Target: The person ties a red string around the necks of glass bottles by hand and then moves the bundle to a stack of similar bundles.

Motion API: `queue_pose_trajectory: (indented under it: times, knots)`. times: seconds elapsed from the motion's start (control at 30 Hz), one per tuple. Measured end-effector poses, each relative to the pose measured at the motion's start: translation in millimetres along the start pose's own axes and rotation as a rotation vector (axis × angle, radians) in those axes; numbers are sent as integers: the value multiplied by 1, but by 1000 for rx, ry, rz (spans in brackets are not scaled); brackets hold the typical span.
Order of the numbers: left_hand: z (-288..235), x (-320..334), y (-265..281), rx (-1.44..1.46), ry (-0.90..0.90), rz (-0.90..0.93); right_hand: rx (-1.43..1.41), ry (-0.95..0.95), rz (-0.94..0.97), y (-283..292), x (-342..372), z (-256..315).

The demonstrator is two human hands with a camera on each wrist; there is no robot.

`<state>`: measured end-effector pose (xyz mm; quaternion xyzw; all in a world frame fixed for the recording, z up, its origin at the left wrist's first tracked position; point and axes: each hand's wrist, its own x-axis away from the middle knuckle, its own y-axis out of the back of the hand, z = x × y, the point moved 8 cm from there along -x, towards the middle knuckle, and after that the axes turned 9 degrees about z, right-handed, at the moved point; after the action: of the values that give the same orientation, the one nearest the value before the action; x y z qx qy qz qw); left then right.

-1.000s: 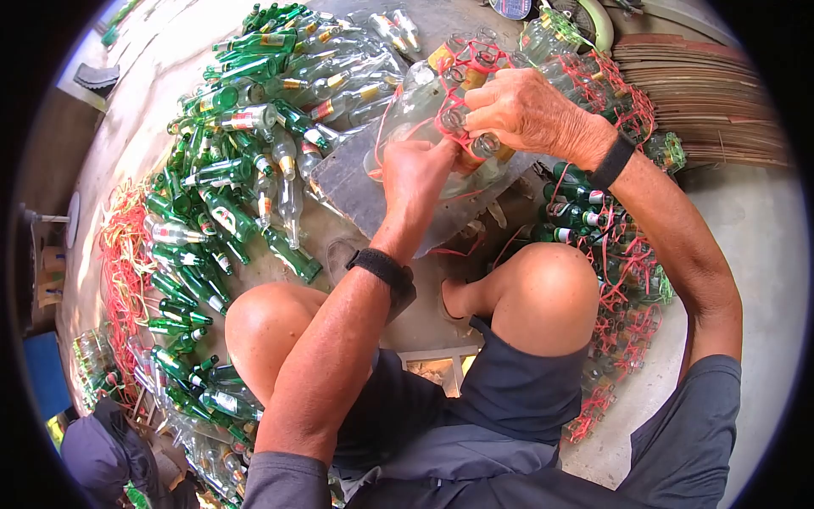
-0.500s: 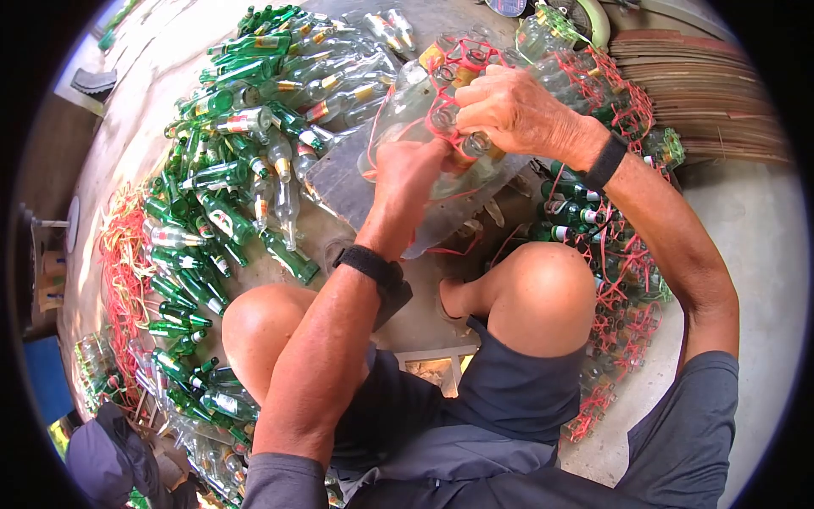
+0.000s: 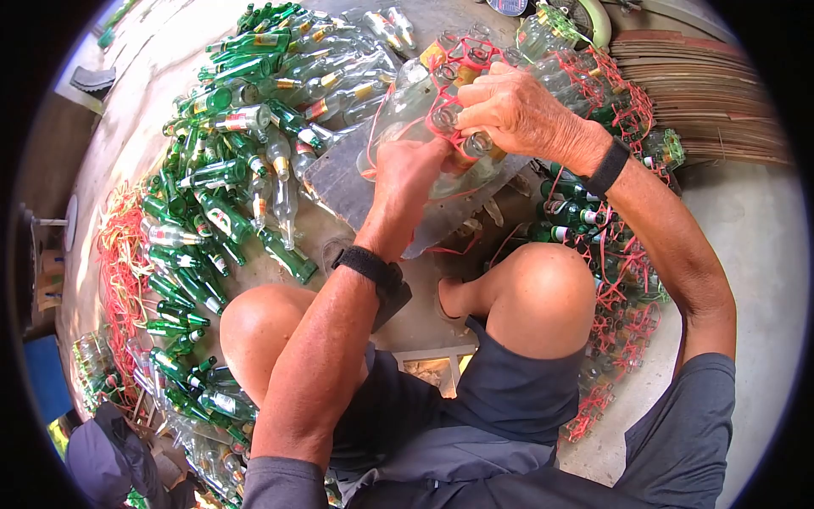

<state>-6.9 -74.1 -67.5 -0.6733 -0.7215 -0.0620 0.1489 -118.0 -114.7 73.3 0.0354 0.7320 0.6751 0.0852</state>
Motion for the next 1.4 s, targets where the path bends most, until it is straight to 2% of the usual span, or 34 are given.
queue_pose_trajectory:
  times: [0.13,0.2,0.43,0.5,0.53,0.6,0.7,0.97,1.03,1.23,1.4]
  knots:
    - [5,0,-2,-63,92,72,-41,11,-14,0,1,0]
    - [-2,-1,0,-2,-22,10,-48,6,-15,2,0,1]
    - [-12,5,1,28,-19,50,-72,-5,-31,1,1,0]
    - [-8,6,-1,-107,125,111,-76,-7,-44,-1,2,-1]
    - [-4,5,-3,-106,125,111,-79,-8,-56,-1,3,-2]
    - [-5,2,-1,-15,20,-4,-75,-4,-39,-1,2,-3]
    - [-4,2,0,-38,-1,-21,-56,-2,-18,-1,2,-1]
    - [-9,4,4,-150,68,-12,-69,48,-90,4,1,4]
    - [-6,2,3,-134,73,-20,-67,0,-22,1,2,1]
    - [-12,7,2,-88,6,-4,-75,-40,-62,0,1,1]
    - [-22,13,4,-178,-29,-24,-57,-50,-42,-3,3,0]
